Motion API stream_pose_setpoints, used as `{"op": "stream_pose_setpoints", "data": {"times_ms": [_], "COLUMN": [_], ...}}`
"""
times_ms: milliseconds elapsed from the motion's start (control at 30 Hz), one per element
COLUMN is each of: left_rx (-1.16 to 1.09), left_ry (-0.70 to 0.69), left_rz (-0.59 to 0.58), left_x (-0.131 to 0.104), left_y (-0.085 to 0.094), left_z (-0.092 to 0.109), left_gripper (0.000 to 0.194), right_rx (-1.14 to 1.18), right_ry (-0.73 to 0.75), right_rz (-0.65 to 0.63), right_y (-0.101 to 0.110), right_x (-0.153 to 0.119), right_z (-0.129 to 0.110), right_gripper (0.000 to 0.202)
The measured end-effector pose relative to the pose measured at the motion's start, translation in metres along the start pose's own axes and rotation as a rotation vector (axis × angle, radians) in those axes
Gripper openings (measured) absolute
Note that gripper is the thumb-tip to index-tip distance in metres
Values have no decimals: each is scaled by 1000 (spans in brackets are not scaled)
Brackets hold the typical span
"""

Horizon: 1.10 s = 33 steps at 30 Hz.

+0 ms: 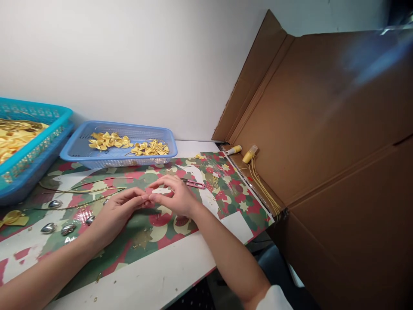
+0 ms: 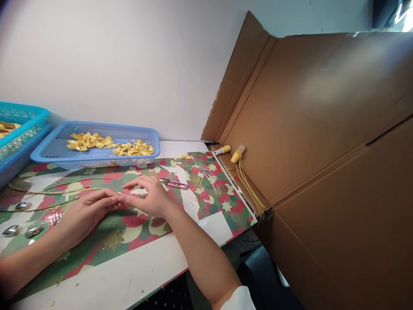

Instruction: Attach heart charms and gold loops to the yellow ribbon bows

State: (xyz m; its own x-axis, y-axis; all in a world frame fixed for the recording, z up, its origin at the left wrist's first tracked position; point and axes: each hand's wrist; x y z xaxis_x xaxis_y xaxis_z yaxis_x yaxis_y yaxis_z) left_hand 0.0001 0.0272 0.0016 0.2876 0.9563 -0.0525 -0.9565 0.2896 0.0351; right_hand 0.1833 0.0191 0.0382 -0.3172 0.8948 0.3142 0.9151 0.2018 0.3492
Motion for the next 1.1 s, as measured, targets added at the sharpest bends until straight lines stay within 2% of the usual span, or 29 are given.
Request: {"op": "stream_pose_setpoints", "data": {"times_ms": [67,233,433,667,900,1100], "left_rx": [-37,34,142,220,112,83], "left_ry": [5,-10,-28,-78,-159,-146], "left_rz": [28,34,61,78,12,0], "left_x": [-1,-8,-13,-10,-11,-13], "left_y": [-1,-5,-9,-9,-11,-14], "left_z": [2,13,21,17,18,21], "left_gripper": [29,24,24,23,26,23], "right_rx": [44,45,60,92,129,110], "right_ry": [-38,-46,-77,-85,-78,-49], "right_rz": [-49,-64,-101,-89,-56,-66], "right_y": [1,0,0,0,0,2], "right_x": [-1,-1,0,-1,-3,-4], "right_z": [0,5,8,2,0,-4], "right_gripper": [11,6,21,24,15,13]}}
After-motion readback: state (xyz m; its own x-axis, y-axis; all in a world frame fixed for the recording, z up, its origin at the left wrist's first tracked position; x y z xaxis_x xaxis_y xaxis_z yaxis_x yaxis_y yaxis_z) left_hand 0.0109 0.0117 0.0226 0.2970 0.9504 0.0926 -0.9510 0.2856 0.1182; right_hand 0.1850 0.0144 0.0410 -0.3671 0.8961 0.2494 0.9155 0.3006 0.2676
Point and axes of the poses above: each hand's wrist, its own x-axis towards the middle knuckle, its own y-axis out of the back of the hand, z = x × y, and after that the axes turned 7 degrees about x, right-handed
